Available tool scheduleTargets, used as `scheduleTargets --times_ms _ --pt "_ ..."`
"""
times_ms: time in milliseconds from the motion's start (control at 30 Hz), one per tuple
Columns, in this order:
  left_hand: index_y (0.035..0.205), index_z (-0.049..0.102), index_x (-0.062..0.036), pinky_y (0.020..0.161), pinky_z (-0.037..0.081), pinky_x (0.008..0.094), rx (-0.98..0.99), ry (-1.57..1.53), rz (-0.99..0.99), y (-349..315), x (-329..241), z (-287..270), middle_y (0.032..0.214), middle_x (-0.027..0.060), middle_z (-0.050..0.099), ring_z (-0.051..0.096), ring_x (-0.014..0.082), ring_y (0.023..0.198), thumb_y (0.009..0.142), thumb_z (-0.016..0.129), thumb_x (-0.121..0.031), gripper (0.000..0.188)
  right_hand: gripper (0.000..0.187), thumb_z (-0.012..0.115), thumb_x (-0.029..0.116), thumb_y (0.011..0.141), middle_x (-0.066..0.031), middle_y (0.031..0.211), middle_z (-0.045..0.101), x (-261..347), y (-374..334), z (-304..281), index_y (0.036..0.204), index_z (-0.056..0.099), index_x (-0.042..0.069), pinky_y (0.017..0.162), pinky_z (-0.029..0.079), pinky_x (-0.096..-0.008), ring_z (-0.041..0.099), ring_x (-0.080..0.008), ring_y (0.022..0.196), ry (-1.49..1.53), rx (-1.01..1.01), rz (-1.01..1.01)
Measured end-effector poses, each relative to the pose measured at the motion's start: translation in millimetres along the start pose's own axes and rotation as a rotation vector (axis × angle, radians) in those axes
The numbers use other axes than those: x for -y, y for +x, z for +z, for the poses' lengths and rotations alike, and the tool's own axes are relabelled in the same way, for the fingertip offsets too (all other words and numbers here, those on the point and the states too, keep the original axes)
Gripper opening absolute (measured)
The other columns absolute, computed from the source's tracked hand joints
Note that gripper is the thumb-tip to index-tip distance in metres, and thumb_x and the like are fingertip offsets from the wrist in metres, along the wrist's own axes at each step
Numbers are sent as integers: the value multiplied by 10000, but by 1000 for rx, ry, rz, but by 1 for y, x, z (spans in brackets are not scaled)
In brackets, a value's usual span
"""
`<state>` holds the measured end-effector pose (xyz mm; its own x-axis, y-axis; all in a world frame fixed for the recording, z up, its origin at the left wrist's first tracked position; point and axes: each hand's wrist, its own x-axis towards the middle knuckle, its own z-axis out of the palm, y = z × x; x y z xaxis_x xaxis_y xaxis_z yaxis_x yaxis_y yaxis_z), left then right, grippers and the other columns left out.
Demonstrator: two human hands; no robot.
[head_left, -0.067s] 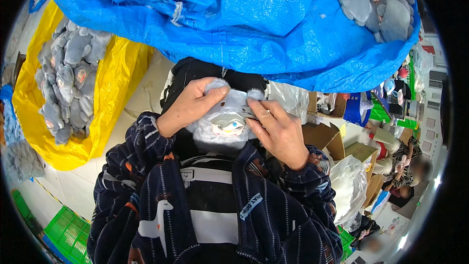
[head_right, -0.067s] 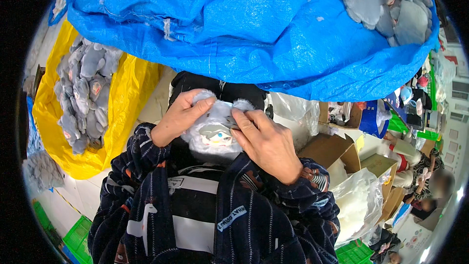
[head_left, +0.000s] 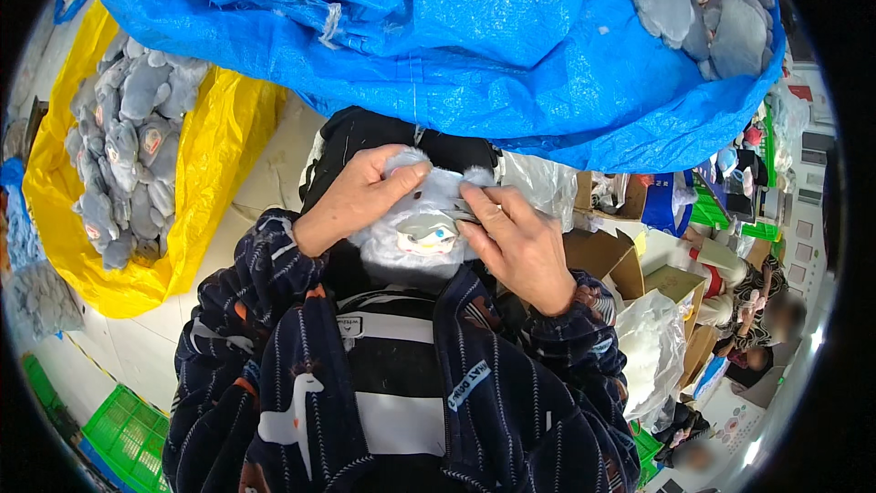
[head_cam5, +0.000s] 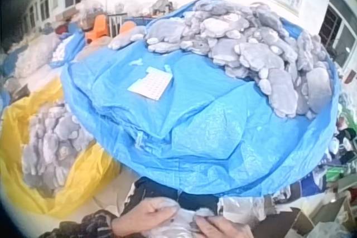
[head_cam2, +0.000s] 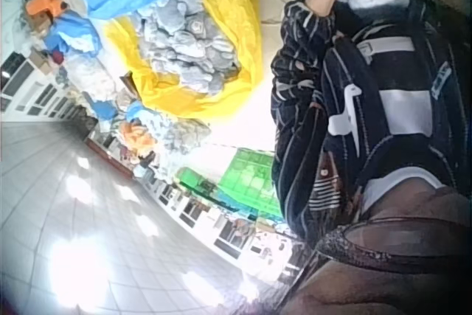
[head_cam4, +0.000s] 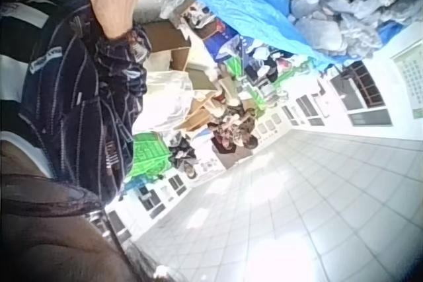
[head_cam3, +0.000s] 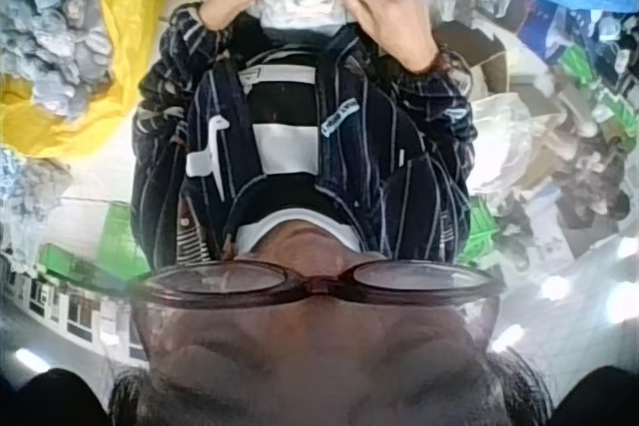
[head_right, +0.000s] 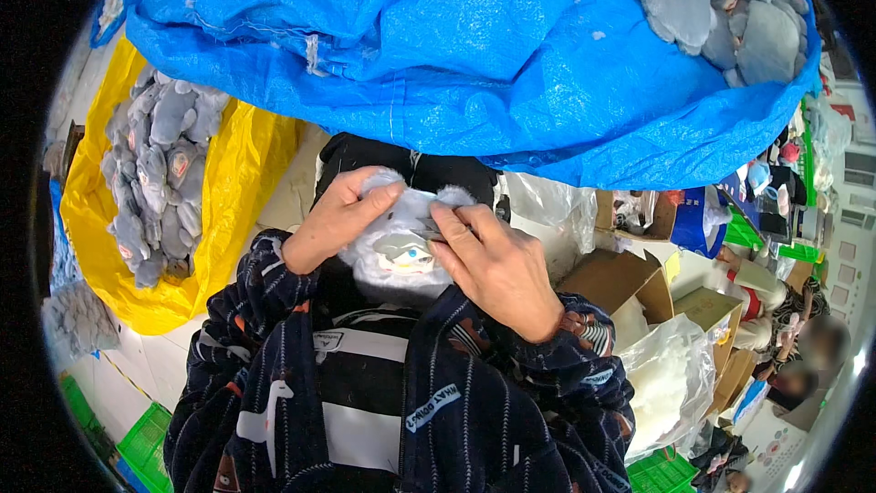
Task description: The person sits on the floor and repeatedly sews small gray stuffed toys by hand using a needle and thread. They pick up each toy, stitch along seams, and place the finished items into a blue tarp bag.
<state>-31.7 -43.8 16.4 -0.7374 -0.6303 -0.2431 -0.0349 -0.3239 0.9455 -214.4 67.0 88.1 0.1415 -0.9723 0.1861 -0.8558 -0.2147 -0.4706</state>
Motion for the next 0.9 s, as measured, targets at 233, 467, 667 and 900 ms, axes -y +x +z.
scheduleTargets --times_ms 233,467,667,900 --pt "989 624 -27 632 418 190 -9 -11 4 0 4 -1 814 -48 586 498 15 736 941 564 -219 207 373 686 176 801 -66 893 565 -1 3 -1 1148 601 68 559 499 -330 611 -231 650 -1 24 -12" --pt "988 622 -22 610 417 191 -6 -27 9 1 3 0 794 -50 581 497 14 708 946 555 -226 219 378 684 172 802 -69 888 573 -4 -8 -2 1156 598 70 557 502 -328 609 -235 646 1 22 24" --pt "983 620 -24 602 416 188 -13 -11 3 1 4 0 790 -50 580 498 13 703 950 548 -228 219 382 683 168 805 -72 880 573 -4 -4 3 1165 596 72 554 499 -327 606 -237 644 31 -5 7" --pt "971 619 -27 602 416 192 -12 14 -11 3 4 1 787 -51 576 493 14 701 951 545 -226 213 384 681 163 807 -82 862 566 -12 -15 5 1167 593 62 552 492 -336 597 -249 643 124 -2 45"
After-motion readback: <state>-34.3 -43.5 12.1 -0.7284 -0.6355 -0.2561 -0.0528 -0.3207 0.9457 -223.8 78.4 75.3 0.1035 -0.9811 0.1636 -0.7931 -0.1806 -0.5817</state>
